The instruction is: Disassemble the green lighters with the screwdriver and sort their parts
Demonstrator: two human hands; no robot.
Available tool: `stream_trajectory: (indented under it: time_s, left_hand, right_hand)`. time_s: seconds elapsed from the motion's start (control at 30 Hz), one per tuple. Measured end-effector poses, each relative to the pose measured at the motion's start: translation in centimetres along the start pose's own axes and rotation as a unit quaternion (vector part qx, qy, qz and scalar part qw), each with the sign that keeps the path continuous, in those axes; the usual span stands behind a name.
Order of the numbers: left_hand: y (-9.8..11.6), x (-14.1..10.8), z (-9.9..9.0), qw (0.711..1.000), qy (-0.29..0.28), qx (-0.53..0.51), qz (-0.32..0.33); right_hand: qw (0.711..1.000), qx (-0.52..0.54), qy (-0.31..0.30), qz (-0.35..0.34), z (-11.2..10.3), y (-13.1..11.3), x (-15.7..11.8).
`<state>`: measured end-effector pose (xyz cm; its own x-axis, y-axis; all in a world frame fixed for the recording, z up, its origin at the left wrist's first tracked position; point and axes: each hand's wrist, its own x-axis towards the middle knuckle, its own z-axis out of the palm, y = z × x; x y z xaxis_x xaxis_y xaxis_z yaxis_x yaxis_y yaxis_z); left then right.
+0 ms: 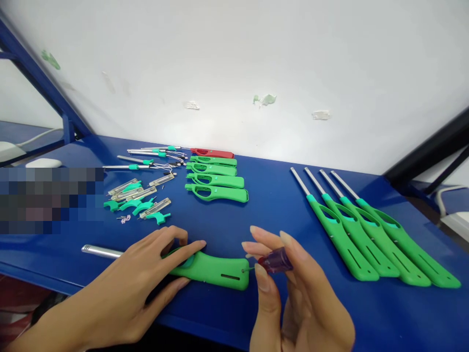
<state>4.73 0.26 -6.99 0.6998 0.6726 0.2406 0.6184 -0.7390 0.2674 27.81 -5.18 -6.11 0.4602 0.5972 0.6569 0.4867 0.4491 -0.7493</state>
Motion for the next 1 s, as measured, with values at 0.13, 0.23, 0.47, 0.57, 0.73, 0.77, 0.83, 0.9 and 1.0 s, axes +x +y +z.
stream_trajectory:
  time_s: [0.13, 0.23, 0.47, 0.57, 0.73, 0.77, 0.83, 0.9, 1.0]
  left_hand:
    - [-0.1, 0.0, 0.0, 1.0, -0.005, -0.003, 0.001]
    - [0.0, 0.1, 0.0, 1.0, -0.005, -0.004, 0.001]
    - [0.1, 0.1, -0.2, 1.0, -0.002, -0.003, 0.003]
    - [0.1, 0.1, -0.1, 1.0, 0.001, 0.0, 0.002]
    - [0.1, 0.2, -0.3, 1.0, 0.002, 0.005, 0.007]
    - [0.1, 0.2, -0.3, 1.0, 0.001, 0.005, 0.01]
    - [0.1, 0.1, -0.3, 1.0, 0.001, 0.004, 0.011]
    - [0.1, 0.0, -0.2, 1.0, 0.003, 0.001, 0.007]
    - [0.0, -0.1, 0.0, 1.0, -0.001, -0.001, 0.004]
  right_hand:
    - [0.997, -0.027, -0.001, -0.079, -0.5, 1.1, 0.3]
    - [0.99, -0.028, 0.055, -0.124, 0.0, 1.2, -0.3]
    - [0.998, -0.002, 0.035, -0.045, 0.6, 0.3, -0.7]
    - [0.992, -0.021, 0.014, -0.125, 0.1, 1.2, -0.2]
    - [0.995, -0.021, 0.027, -0.095, 0.3, 1.0, -0.4]
    - [0.997, -0.021, 0.028, -0.07, 0.3, 0.8, -0.5]
    - [0.999, -0.022, 0.028, -0.038, 0.3, 0.4, -0.6]
    - [0.998, -0.03, 0.021, -0.06, 0.2, 0.2, -0.5]
    - [0.992, -0.038, 0.027, -0.115, 0.2, 0.3, -0.4]
